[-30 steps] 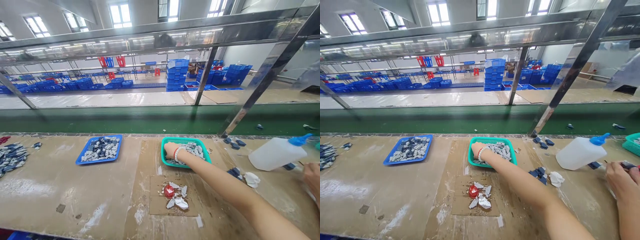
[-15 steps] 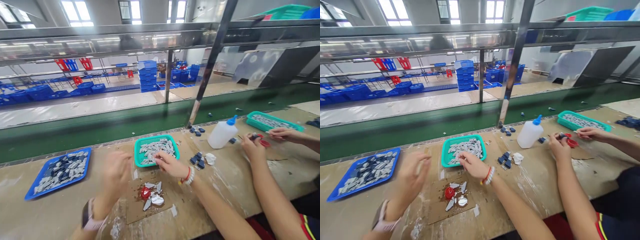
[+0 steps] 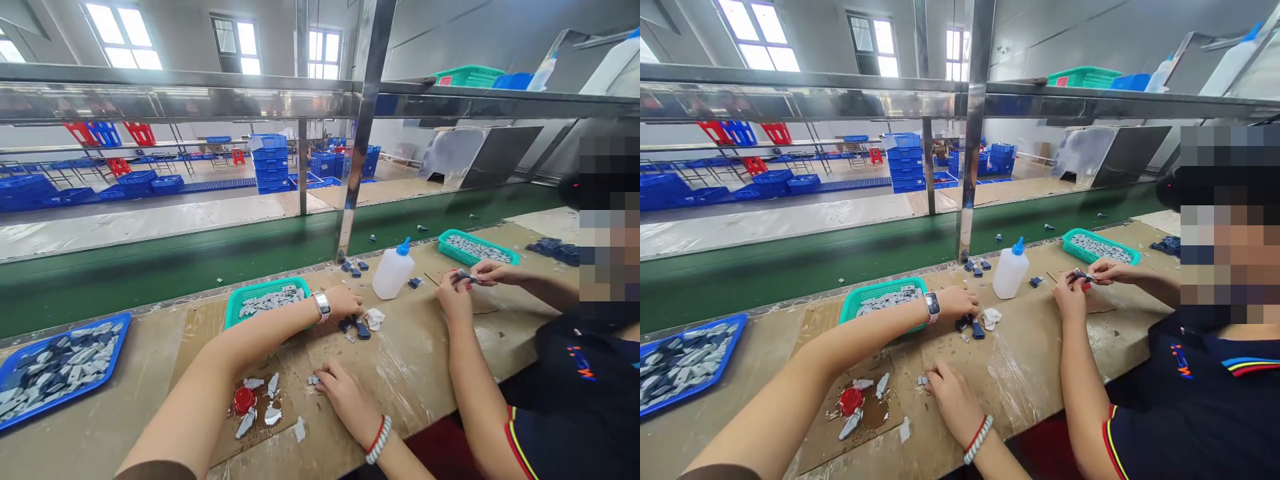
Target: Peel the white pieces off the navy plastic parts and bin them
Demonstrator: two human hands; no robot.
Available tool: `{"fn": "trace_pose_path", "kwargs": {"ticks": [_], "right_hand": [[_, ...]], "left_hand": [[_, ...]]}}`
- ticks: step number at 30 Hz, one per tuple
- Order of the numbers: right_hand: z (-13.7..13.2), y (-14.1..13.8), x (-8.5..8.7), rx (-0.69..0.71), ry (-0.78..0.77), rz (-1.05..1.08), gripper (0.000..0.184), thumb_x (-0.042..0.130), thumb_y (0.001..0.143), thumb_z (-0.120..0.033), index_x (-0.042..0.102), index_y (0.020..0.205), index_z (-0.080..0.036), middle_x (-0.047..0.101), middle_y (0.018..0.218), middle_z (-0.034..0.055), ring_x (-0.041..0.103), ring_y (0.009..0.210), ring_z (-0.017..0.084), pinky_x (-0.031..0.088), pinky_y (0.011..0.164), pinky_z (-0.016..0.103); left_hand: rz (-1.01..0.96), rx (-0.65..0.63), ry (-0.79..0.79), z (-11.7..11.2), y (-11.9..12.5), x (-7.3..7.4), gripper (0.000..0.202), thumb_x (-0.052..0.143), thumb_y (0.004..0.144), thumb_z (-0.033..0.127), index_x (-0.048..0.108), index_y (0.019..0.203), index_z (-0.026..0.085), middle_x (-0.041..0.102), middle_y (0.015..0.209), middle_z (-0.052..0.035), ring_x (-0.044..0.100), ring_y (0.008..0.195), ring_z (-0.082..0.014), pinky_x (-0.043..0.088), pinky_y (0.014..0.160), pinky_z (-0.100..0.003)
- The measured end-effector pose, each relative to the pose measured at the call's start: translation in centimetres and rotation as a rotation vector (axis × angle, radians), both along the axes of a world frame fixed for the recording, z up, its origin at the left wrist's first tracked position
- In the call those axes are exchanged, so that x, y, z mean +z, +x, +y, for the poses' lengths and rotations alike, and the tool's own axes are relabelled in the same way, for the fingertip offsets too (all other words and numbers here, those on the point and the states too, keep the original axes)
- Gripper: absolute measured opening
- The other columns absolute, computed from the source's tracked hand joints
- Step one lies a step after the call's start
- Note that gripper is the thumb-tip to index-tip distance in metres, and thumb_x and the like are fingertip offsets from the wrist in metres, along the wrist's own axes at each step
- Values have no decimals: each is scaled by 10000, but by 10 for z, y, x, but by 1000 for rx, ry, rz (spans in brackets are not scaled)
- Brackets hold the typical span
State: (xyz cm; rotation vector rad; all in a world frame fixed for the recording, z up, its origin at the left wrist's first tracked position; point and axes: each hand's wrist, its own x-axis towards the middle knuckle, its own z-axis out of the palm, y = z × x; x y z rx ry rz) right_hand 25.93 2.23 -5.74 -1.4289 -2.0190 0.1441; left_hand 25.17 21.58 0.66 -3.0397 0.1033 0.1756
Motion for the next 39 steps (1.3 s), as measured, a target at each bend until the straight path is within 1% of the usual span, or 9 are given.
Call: {"fn": "trace_pose_path", "kwargs": {"ticks": [8, 13, 18, 22, 26, 29, 32, 35, 39], "right_hand": [[2, 1, 4, 47, -149, 65, 197, 480, 916, -153, 657, 987, -199, 651, 893, 79, 648, 801, 211, 563, 700, 332], [-7, -14, 13, 83, -234, 250, 195, 527, 895, -126, 645, 1048, -149, 649, 929, 70, 628, 849, 174, 546, 766, 306], [-19, -46, 22, 184, -315, 279, 180, 569, 874, -131, 668, 1021, -160, 656, 902, 54, 625, 808, 160, 523, 736, 276], [-21, -62, 22, 221, -283, 130, 165, 568, 873, -139, 674, 996, -168, 642, 892, 57, 616, 811, 177, 518, 727, 293], [-19, -69, 16, 259, -240, -26, 156, 569, 861, -118, 680, 962, -159, 635, 867, 68, 608, 780, 188, 515, 690, 302], [-19, -72, 11, 300, -247, -65, 161, 549, 862, -109, 692, 924, -149, 633, 842, 82, 598, 757, 200, 503, 657, 309], [-18, -69, 9, 294, -364, 206, 208, 508, 904, -188, 706, 959, -162, 638, 871, 85, 601, 787, 186, 500, 703, 306], [-15, -63, 13, 214, -615, 629, 276, 563, 877, -378, 725, 961, -170, 640, 863, 77, 591, 721, 152, 484, 621, 259], [-11, -60, 21, 115, -976, 1041, 465, 670, 743, -543, 724, 954, -132, 526, 586, -3, 432, 470, 71, 367, 455, 205]], "left_hand": [[22, 169, -172, 28, -15, -12, 220, 613, 869, 315, 610, 989, 130, 615, 993, -68, 589, 888, -188, 498, 800, -372], [-131, 369, -347, 26, -20, -10, 165, 617, 861, 268, 607, 786, 122, 623, 828, -34, 590, 800, -164, 485, 792, -361], [-493, 643, -594, 19, -41, 16, 266, 543, 885, 294, 578, 669, 142, 571, 639, -18, 567, 681, -164, 432, 714, -296], [-828, 879, -812, 0, -88, 53, 546, 175, 956, 526, 501, 710, 164, 518, 652, -27, 528, 580, -139, 418, 569, -254], [-996, 1024, -1371, -50, -177, 73, 540, 234, 894, 666, 417, 720, 189, 392, 597, 36, 429, 423, -87, 411, 439, -217], [-1063, 1174, -1903, -108, -252, 58, 483, 494, 814, 666, 451, 752, 188, 383, 586, 65, 341, 360, -47, 354, 362, -168], [-1244, 1396, -2066, -173, -307, 24, 457, 591, 772, 632, 477, 800, 190, 410, 613, 66, 341, 367, -37, 347, 350, -152], [-1472, 1540, -2179, -230, -333, -9, 439, 640, 752, 601, 505, 850, 195, 420, 657, 66, 323, 382, -25, 315, 347, -140], [-1561, 1572, -2147, -276, -342, -23, 291, 703, 789, 397, 576, 964, 203, 502, 780, 24, 450, 559, -64, 395, 473, -164]]}}
